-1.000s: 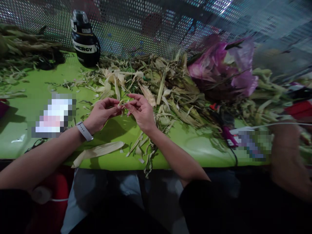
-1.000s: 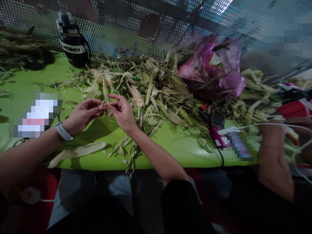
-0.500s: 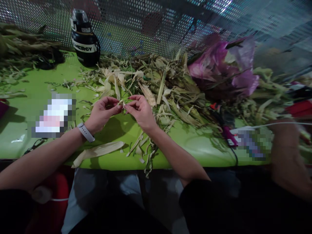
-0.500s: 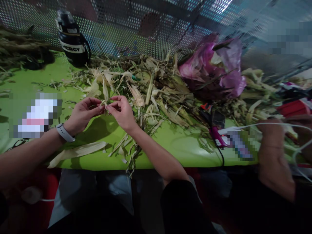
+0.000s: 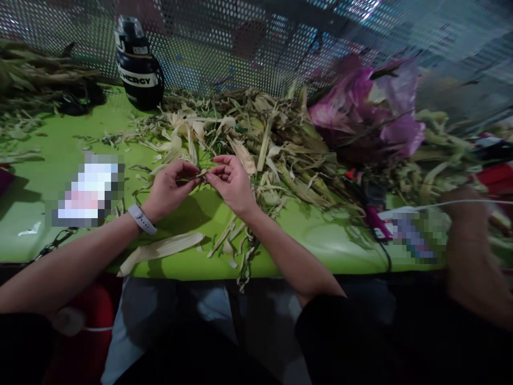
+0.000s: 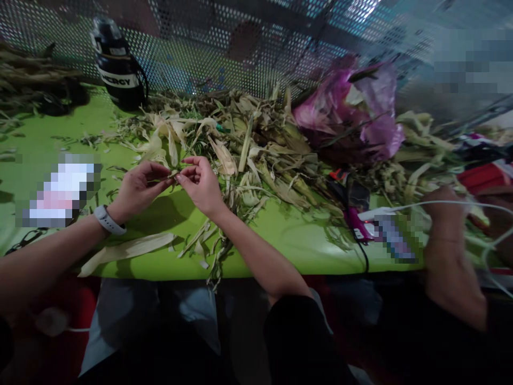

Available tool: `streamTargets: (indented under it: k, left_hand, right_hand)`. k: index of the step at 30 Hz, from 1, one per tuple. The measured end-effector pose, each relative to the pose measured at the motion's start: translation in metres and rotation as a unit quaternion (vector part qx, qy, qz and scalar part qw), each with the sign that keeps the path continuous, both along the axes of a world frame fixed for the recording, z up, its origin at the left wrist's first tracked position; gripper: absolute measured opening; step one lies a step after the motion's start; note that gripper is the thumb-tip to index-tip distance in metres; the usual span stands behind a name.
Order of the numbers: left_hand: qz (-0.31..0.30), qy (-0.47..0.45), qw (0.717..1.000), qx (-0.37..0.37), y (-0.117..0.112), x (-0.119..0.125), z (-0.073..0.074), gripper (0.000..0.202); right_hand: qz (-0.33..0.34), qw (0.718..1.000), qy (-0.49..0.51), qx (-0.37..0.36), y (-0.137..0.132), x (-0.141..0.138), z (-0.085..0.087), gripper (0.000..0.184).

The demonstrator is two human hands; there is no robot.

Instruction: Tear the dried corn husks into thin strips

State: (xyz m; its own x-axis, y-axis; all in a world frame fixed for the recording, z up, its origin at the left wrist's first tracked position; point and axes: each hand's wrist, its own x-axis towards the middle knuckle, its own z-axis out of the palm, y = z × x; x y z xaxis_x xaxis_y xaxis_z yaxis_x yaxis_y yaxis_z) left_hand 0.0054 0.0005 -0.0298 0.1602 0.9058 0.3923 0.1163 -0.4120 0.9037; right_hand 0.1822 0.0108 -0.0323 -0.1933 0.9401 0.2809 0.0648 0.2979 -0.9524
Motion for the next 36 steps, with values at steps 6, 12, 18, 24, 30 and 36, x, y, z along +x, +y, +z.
streamTargets:
  k: [6, 12, 18, 24, 30, 36]
  left_hand:
    - [0.003, 0.026, 0.999, 0.029, -0.001, -0.001, 0.000, 0.033]
    - [0.016, 0.021, 0.999, 0.032, -0.001, 0.000, 0.003, 0.032]
    - [0.009, 0.045, 0.997, 0.059, -0.001, 0.001, -0.002, 0.022]
    - [0.010, 0.066, 0.993, 0.102, 0.000, -0.001, -0.003, 0.017]
    - [0.005, 0.042, 0.996, 0.074, -0.001, 0.000, -0.002, 0.022]
    - [-0.014, -0.063, 0.997, -0.032, 0.001, 0.001, -0.003, 0.038]
  right_hand:
    - [-0.017, 0.998, 0.057, -0.011, 0.002, 0.001, -0.002, 0.039]
    - [-0.003, 0.999, 0.033, -0.015, 0.005, 0.001, -0.003, 0.041]
    - [0.002, 0.999, 0.023, -0.037, 0.004, 0.001, 0.000, 0.042]
    - [-0.008, 0.999, 0.038, -0.038, 0.005, 0.002, 0.001, 0.049]
    - [0.039, 0.991, 0.068, -0.109, 0.009, 0.005, 0.002, 0.046]
    - [-0.032, 0.999, -0.006, -0.022, -0.001, 0.002, 0.007, 0.030]
